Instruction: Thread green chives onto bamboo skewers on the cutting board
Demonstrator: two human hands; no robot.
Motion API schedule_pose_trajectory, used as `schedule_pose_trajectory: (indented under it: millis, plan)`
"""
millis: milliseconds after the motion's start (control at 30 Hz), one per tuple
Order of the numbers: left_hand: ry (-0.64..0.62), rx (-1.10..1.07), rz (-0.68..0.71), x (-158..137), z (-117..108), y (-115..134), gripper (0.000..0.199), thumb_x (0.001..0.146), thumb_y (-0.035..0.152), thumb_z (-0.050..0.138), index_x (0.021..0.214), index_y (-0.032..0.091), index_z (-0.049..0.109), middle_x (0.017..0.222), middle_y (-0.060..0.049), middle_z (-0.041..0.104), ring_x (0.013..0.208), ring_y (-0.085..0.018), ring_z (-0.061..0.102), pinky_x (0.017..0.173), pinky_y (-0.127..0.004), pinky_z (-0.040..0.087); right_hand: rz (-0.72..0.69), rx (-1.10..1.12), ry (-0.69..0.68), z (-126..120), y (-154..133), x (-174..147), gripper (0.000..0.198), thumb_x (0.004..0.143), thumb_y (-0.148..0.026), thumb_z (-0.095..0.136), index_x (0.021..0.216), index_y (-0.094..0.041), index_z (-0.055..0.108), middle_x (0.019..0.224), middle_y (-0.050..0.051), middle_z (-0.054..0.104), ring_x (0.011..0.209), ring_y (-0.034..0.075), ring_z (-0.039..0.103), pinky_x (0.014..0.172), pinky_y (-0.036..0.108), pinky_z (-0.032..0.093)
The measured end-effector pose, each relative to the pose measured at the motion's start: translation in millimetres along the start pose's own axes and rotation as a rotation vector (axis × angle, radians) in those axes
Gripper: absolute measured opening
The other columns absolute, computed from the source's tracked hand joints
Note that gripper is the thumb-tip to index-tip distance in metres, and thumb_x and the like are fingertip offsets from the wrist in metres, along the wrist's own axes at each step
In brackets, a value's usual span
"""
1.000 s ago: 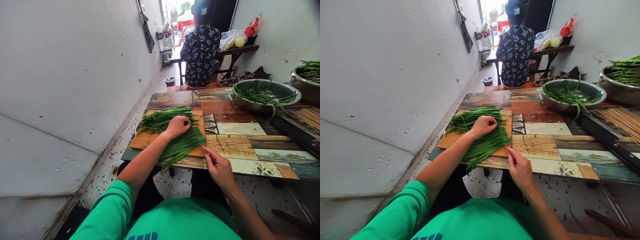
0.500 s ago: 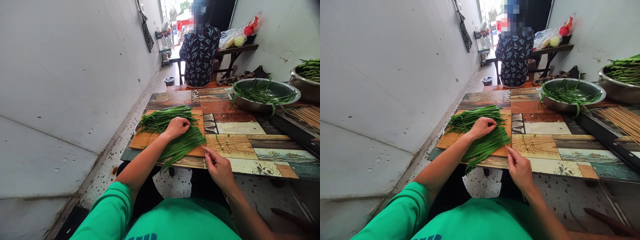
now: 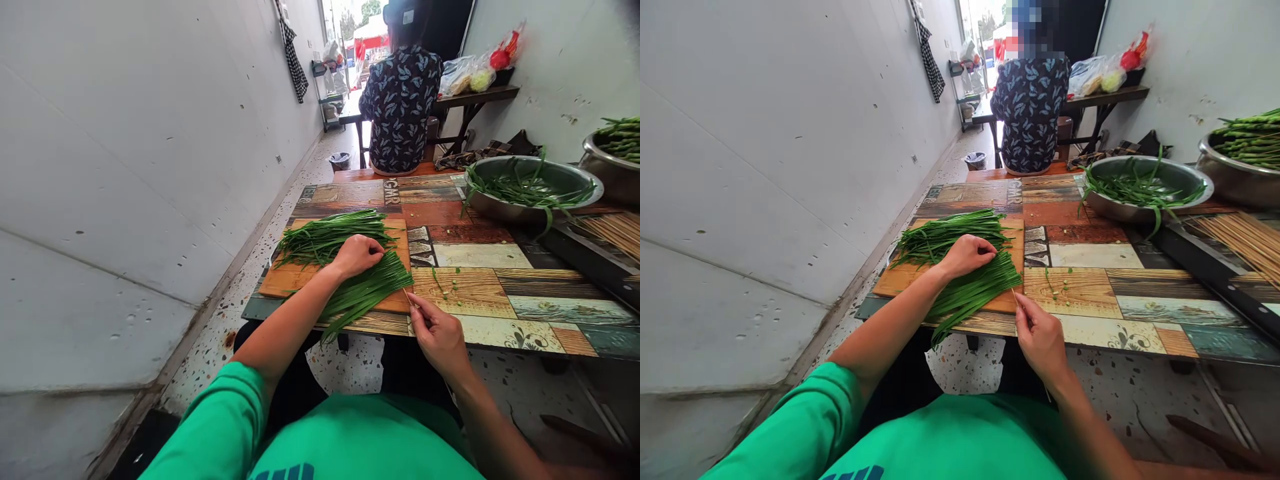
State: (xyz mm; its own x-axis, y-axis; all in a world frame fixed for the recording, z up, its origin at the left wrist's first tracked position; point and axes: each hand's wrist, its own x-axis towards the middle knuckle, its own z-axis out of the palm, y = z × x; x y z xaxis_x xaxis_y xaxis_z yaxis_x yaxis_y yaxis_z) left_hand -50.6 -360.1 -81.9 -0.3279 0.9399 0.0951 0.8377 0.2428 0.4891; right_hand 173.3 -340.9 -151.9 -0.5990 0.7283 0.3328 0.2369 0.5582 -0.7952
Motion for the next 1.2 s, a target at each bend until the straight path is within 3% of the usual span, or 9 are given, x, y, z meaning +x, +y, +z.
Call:
schedule_pose_trajectory:
  millis: [200, 367, 533, 767, 1033, 1200]
  plan:
    - [0.002, 0.026, 0.042, -2.0, -0.2, -1.7, 0.021, 0.081, 0.019, 0.059, 0.093, 0.018, 0.076, 0.089, -0.002, 0.075, 0.082, -0.015, 0.067, 0.079, -0.022, 0.048, -0.006, -0.011, 0.002, -1.1, -2.1, -0.1, 0.033, 0.087, -0.03, 0.049, 0.108, -0.016, 0.07, 0.089, 0.008, 0.075, 0.073, 0.02, 0.071, 0.068, 0.029, 0.057]
    - [-0.129, 0.059, 0.189, -2.0, -5.5, -8.8, 0.028, 0.085, 0.015, 0.053, 0.102, 0.023, 0.073, 0.104, 0.0, 0.073, 0.097, -0.013, 0.065, 0.089, -0.021, 0.045, -0.008, -0.015, 0.009, -0.6, -1.3, -0.7, 0.034, 0.087, -0.03, 0.049, 0.109, -0.014, 0.069, 0.094, 0.009, 0.075, 0.074, 0.019, 0.071, 0.068, 0.028, 0.057]
    - [0.02, 0.177, 0.041, 0.1, -17.2, -13.1, 0.027, 0.085, 0.016, 0.051, 0.1, 0.022, 0.073, 0.099, -0.003, 0.073, 0.095, -0.018, 0.064, 0.089, -0.031, 0.043, -0.052, -0.051, 0.029, -3.2, -4.3, -7.5, 0.034, 0.088, -0.028, 0.049, 0.111, -0.015, 0.069, 0.101, 0.01, 0.074, 0.083, 0.02, 0.072, 0.075, 0.028, 0.058]
    - [-0.098, 0.312, 0.135, 0.2, -10.6, -10.9, 0.016, 0.081, 0.027, 0.06, 0.09, 0.02, 0.072, 0.099, -0.006, 0.069, 0.101, -0.024, 0.059, 0.09, -0.038, 0.036, -0.09, -0.128, 0.014, -7.3, -8.4, -12.5, 0.034, 0.088, -0.026, 0.048, 0.111, -0.013, 0.069, 0.102, 0.01, 0.073, 0.084, 0.021, 0.072, 0.074, 0.028, 0.059]
    - [-0.1, 0.374, 0.143, 4.7, -4.0, 1.3, 0.016, 0.083, 0.025, 0.057, 0.08, 0.018, 0.071, 0.093, -0.007, 0.069, 0.095, -0.024, 0.06, 0.089, -0.038, 0.034, -0.055, -0.08, 0.009, -5.6, -7.0, -6.2, 0.034, 0.086, -0.026, 0.049, 0.108, -0.011, 0.07, 0.099, 0.011, 0.074, 0.084, 0.023, 0.072, 0.074, 0.032, 0.059]
    - [-0.006, 0.267, 0.126, 2.1, -1.8, 2.8, 0.018, 0.086, 0.027, 0.052, 0.088, 0.018, 0.068, 0.09, -0.005, 0.071, 0.09, -0.023, 0.062, 0.087, -0.036, 0.036, -0.043, -0.046, 0.01, -6.0, -4.5, -5.9, 0.034, 0.087, -0.026, 0.049, 0.109, -0.01, 0.07, 0.097, 0.011, 0.074, 0.082, 0.022, 0.072, 0.074, 0.029, 0.059]
